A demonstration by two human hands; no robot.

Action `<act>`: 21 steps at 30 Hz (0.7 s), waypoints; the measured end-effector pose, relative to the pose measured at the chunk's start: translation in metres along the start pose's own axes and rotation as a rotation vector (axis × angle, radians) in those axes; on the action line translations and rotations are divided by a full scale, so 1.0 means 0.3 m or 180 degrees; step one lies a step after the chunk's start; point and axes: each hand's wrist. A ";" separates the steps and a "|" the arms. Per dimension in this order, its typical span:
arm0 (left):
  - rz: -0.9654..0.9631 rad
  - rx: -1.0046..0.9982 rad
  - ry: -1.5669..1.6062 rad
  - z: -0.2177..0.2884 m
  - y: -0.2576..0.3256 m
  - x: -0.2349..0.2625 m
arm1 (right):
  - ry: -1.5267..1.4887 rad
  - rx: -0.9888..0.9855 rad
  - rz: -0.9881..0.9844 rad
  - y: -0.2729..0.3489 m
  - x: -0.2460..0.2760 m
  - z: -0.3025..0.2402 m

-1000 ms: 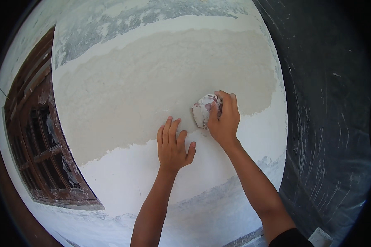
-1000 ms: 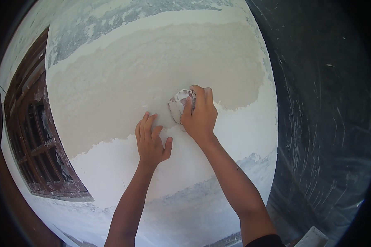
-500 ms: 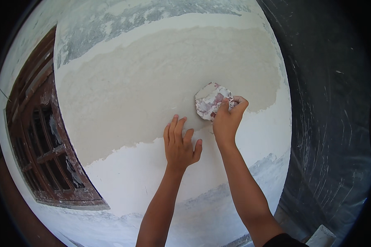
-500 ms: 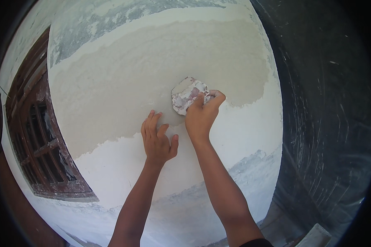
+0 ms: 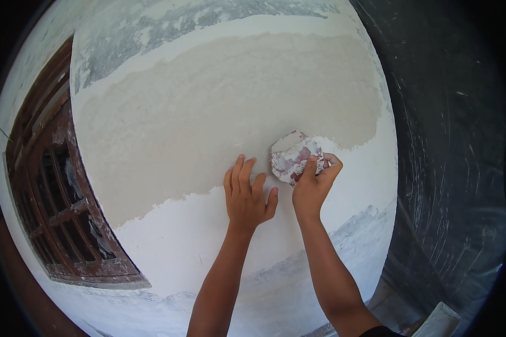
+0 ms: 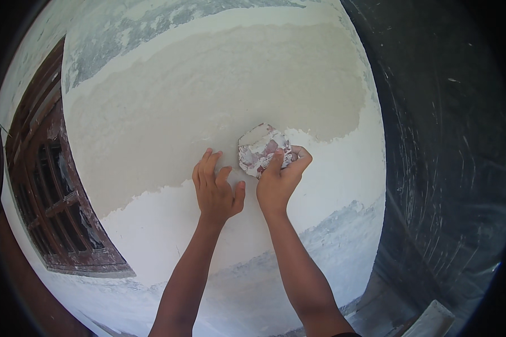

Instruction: The person applies wall putty to a building wall using a putty knife.

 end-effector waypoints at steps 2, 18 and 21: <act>0.0009 0.0004 0.0020 0.005 -0.009 0.002 | 0.0818 0.0648 -0.0069 -0.041 -0.033 0.038; -0.0012 0.0025 -0.0021 -0.003 -0.006 0.007 | 0.0375 -0.0034 0.0084 -0.022 0.025 -0.007; -0.0023 0.0022 -0.0036 0.004 -0.006 0.004 | 0.0291 -0.0080 -0.0132 -0.044 -0.009 -0.024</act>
Point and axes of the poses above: each hand's wrist, its own y-axis away from the middle knuckle, its own x-axis out of the back of the hand, z = x × y, and after that the axes turned 13 degrees about -z, right-handed
